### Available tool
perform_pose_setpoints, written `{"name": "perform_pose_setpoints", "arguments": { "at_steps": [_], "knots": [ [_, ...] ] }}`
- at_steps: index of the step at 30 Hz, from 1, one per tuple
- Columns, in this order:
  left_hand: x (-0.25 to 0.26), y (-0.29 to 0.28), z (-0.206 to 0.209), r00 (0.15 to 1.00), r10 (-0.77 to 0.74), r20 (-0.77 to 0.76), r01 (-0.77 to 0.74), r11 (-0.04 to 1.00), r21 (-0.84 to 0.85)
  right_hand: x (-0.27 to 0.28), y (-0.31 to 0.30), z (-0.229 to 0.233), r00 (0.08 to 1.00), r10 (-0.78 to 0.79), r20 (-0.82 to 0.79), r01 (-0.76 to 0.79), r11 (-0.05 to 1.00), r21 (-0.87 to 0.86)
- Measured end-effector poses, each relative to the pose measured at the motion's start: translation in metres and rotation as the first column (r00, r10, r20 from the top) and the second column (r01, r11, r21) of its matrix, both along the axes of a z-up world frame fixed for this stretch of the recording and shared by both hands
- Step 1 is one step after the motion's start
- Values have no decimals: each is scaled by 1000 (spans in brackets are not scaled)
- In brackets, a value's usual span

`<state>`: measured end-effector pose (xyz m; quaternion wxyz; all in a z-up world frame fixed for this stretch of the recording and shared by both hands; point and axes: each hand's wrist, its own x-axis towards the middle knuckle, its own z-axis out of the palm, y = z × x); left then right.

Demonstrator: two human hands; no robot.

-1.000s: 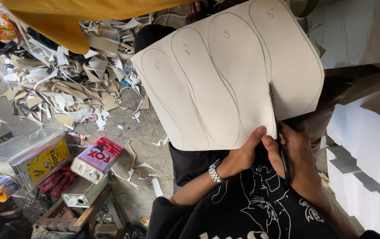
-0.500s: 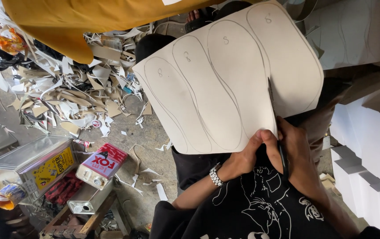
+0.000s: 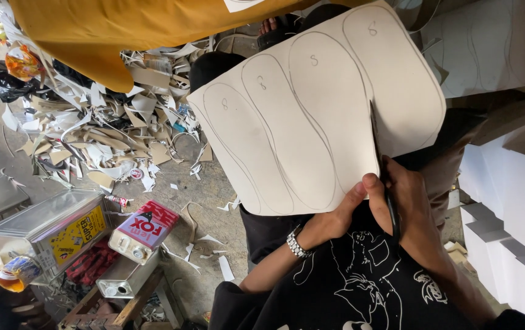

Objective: The person sits on the floor and uses scissors to cut out pre-drawn shoe insole shapes from a sheet of white material. They carefully follow the outlines, separating each insole from the sheet and placing the finished pieces on a nearby table.

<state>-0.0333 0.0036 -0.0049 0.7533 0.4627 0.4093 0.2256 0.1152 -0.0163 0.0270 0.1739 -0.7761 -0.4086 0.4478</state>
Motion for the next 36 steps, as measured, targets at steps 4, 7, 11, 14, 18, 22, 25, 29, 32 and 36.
{"name": "perform_pose_setpoints", "arguments": {
  "at_steps": [4, 7, 11, 14, 18, 22, 25, 29, 32, 36],
  "knots": [
    [-1, 4, 1, 1000, 3, 18, -3, 1000, 0, 2, -1, -4, 1000, 9, 12, -9, 1000, -16],
    [0, 1, 0, 1000, 4, 22, -4, 1000, -8, 7, 1, -2, 999, 26, 24, -26, 1000, 4],
    [-1, -7, -7, 995, -18, 101, 33, 987, -158, 8, 13, 10, 999, 25, 20, -25, 1000, -18],
    [0, -7, -8, 995, -9, 102, 22, 992, -123, 7, 14, 5, 998, 47, 48, -46, 999, -15],
    [0, -3, -3, 994, -22, 104, 38, 987, -159, 10, 15, 0, 996, 32, 78, -28, 998, -54],
    [0, -2, -2, 995, -47, 92, 57, 993, -105, 15, 18, 0, 994, 33, 101, -21, 993, -118],
    [1, -4, -4, 993, -89, 83, 97, 991, -94, 19, 18, -4, 988, 113, 105, -124, 987, 104],
    [2, -5, -6, 991, -80, 109, 93, 988, -120, 25, 19, -7, 952, 184, 246, -209, 975, 79],
    [2, -3, -5, 987, -111, 119, 129, 980, -155, 28, 19, -5, 954, 188, 232, -208, 976, 66],
    [2, -3, -3, 992, -110, 62, 117, 984, -131, 36, 22, -9, 955, 194, 226, -229, 963, 143]
  ]
}}
